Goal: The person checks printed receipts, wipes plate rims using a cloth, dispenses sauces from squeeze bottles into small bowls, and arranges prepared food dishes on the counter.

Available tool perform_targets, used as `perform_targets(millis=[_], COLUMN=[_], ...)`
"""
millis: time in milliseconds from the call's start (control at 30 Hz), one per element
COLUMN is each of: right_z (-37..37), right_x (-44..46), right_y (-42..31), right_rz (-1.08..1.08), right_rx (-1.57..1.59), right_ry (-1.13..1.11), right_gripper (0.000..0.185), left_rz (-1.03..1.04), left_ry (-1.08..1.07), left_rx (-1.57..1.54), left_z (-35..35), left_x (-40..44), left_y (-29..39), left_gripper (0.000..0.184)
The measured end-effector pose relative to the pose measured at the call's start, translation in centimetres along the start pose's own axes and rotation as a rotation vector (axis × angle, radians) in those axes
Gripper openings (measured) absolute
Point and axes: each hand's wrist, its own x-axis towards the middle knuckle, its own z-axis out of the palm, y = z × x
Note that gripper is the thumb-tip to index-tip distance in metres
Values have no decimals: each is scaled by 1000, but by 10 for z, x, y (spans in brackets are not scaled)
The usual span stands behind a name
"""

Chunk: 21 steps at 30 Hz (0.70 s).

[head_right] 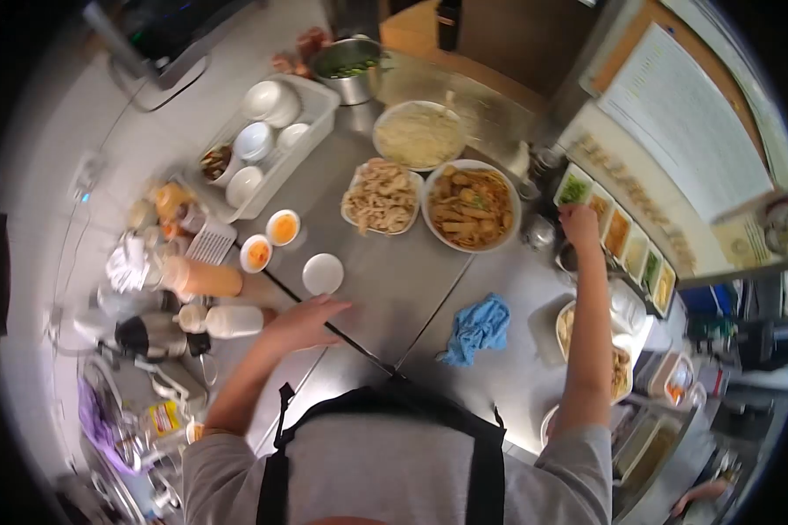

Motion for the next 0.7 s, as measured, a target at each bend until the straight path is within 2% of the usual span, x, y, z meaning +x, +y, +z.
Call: perform_targets(millis=[67,133,167,267,300,333,367,400,467,500,567,667,700], right_z=[-23,17,39,24,32,44,76,36,52,54,38,22,26], right_x=[29,74,100,115,119,131,141,112,114,121,106,95,102], right_y=[-31,17,57,28,32,57,108,59,75,71,36,20,37], right_rz=[232,-80,-141,-53,-94,-144,-25,191,335,250,432,445,475], right_rx=[117,-330,-340,-552,-618,-692,-457,-140,248,-162,-70,60,217], right_ry=[-224,-102,-169,-431,-520,-604,-470,-551,-597,-613,-436,-412,-461], right_gripper=[16,19,17,10,9,10,17,23,20,17,17,19,19], left_rz=[-67,-188,-243,-280,-306,-307,-323,-354,-428,-471,-512,-507,-501], left_ry=[423,641,740,871,889,895,904,918,922,921,902,984,1018], left_rx=[216,204,206,248,270,300,325,348,381,371,354,334,269], left_z=[41,52,55,82,84,84,84,84,80,78,75,78,77], left_x=[9,16,18,25,24,27,27,23,17,13,11,1,-6], left_y=[-5,1,-1,-35,-42,-50,-58,-66,-73,-76,-76,-74,-66], left_gripper=[56,49,45,35,25,23,21,19,16,17,18,25,24])
